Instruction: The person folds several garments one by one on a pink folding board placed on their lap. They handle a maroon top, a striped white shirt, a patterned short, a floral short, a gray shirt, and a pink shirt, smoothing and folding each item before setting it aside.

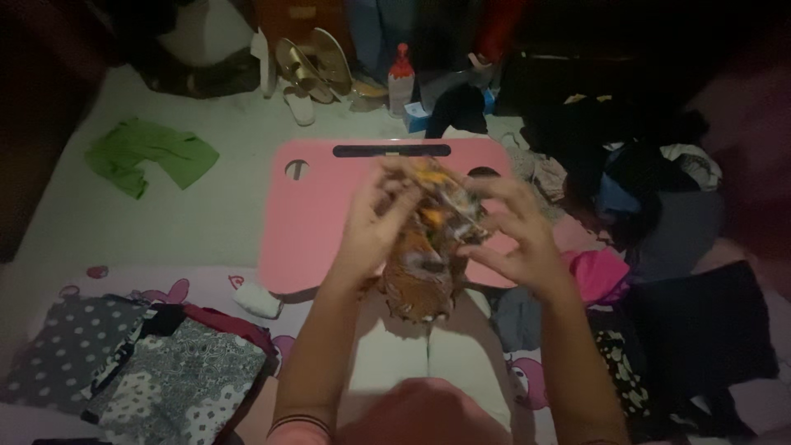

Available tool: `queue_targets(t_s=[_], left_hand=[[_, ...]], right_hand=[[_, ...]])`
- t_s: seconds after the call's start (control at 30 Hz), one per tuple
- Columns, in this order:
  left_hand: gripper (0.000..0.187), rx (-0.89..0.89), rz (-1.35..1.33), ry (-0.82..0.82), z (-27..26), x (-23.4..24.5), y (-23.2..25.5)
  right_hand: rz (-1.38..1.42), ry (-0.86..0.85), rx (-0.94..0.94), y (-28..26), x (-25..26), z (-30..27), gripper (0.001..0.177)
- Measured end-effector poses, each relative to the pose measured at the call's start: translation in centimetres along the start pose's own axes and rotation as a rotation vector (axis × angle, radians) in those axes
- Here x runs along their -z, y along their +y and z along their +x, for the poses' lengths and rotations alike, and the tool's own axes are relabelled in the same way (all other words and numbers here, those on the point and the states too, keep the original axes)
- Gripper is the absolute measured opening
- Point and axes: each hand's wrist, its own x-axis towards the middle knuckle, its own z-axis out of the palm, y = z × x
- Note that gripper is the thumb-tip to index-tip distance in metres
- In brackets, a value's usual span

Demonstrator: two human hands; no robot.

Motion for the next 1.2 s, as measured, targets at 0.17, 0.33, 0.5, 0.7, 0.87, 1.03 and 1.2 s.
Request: queue_targets(t_s=[0.17, 0.33, 0.5, 0.7, 0.87, 1.03, 1.2], left_hand=[[0.018, -0.040, 0.021, 0.032, 1.0, 1.7, -0.6], [0.015, -0.031, 0.221, 0.145, 1.0, 2.5, -1.0], [0.013, -0.119, 0.344, 0.126, 1.4, 3.5, -0.5], [0.014, -0.010, 0.457, 0.159, -1.2, 4.1, 0.8], [0.021, -0.080, 0.150, -0.036, 0.0, 4.8, -0.8], [0.054, -0.095, 0.621, -0.074, 3.8, 4.8, -3.2], [0.030, -0.157, 0.871, 0.083, 11.0, 2.1, -11.3]], right_hand=[[-0.103, -0.020, 0.094, 0.1, 0.6, -0.3, 0.038], [-0.156, -0.053, -0.087, 0.6, 2.0, -0.1, 0.040], [-0.584, -0.111, -0.099, -1.9, 4.5, 1.6, 0.048], [-0.375, 0.006, 0.052, -4.5, 6.4, 1.8, 0.035], [0.333, -0.071, -0.107, -0.5, 6.4, 0.4, 0.038], [0.329, 0.055, -0.482, 3.1, 5.1, -0.5, 0.056], [0.209, 0.219, -0.754, 8.8, 4.5, 0.8, 0.043]])
